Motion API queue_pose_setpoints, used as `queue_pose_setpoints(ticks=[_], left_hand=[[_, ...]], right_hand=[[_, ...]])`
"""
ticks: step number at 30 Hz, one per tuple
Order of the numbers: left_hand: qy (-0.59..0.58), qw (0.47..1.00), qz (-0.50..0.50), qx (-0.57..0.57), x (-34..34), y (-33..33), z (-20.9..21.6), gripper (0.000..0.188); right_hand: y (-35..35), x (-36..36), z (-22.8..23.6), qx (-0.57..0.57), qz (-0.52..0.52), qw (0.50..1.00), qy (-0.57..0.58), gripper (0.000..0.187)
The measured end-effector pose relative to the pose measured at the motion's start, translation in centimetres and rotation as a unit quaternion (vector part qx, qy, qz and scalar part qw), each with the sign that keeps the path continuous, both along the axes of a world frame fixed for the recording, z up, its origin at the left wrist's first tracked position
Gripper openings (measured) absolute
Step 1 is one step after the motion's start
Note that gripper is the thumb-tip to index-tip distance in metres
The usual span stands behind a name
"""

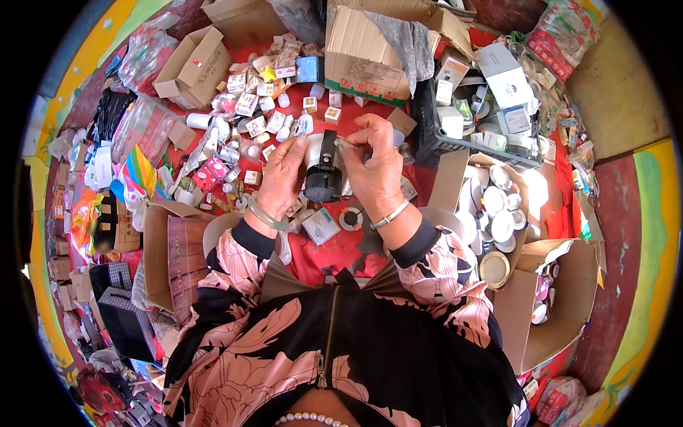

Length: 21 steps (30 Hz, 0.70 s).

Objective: The person sits on the floor and wipes several small, round light fixtures with a white cloth. They pick up each fixture, wipe the surface, and place it into a cardboard box to the right.

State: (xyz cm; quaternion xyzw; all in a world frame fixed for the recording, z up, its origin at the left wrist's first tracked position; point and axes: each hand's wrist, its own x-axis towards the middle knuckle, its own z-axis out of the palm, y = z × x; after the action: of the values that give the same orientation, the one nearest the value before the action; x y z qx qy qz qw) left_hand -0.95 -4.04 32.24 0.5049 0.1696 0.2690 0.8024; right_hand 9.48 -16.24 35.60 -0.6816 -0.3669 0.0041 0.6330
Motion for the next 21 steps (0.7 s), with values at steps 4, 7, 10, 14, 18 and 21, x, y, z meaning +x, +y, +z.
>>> queue_pose_setpoints(ticks=[4,7,10,14,18,21], left_hand=[[0.016,0.999,0.016,0.025,-0.3,0.0,0.2,0.022],[0.015,0.996,0.035,0.085,-0.1,0.0,-0.3,0.022],[0.026,0.997,0.074,-0.002,0.0,-0.2,1.7,0.022],[0.032,0.993,0.097,0.053,-0.7,1.7,0.6,0.023],[0.069,0.987,0.102,0.108,-0.3,1.6,-0.3,0.024],[0.128,0.956,0.093,0.248,-0.3,0.9,1.1,0.024]], right_hand=[[0.0,-0.3,1.2,-0.054,-0.002,0.998,-0.025,0.037],[0.2,1.2,0.3,-0.128,-0.017,0.989,-0.074,0.028],[0.6,4.0,-1.3,-0.1,-0.111,0.965,-0.217,0.02],[-0.6,5.0,0.6,-0.042,-0.084,0.995,-0.025,0.021],[0.0,0.0,1.5,0.024,0.135,0.975,-0.174,0.024],[1.1,0.1,0.7,-0.022,0.092,0.97,-0.224,0.024]])
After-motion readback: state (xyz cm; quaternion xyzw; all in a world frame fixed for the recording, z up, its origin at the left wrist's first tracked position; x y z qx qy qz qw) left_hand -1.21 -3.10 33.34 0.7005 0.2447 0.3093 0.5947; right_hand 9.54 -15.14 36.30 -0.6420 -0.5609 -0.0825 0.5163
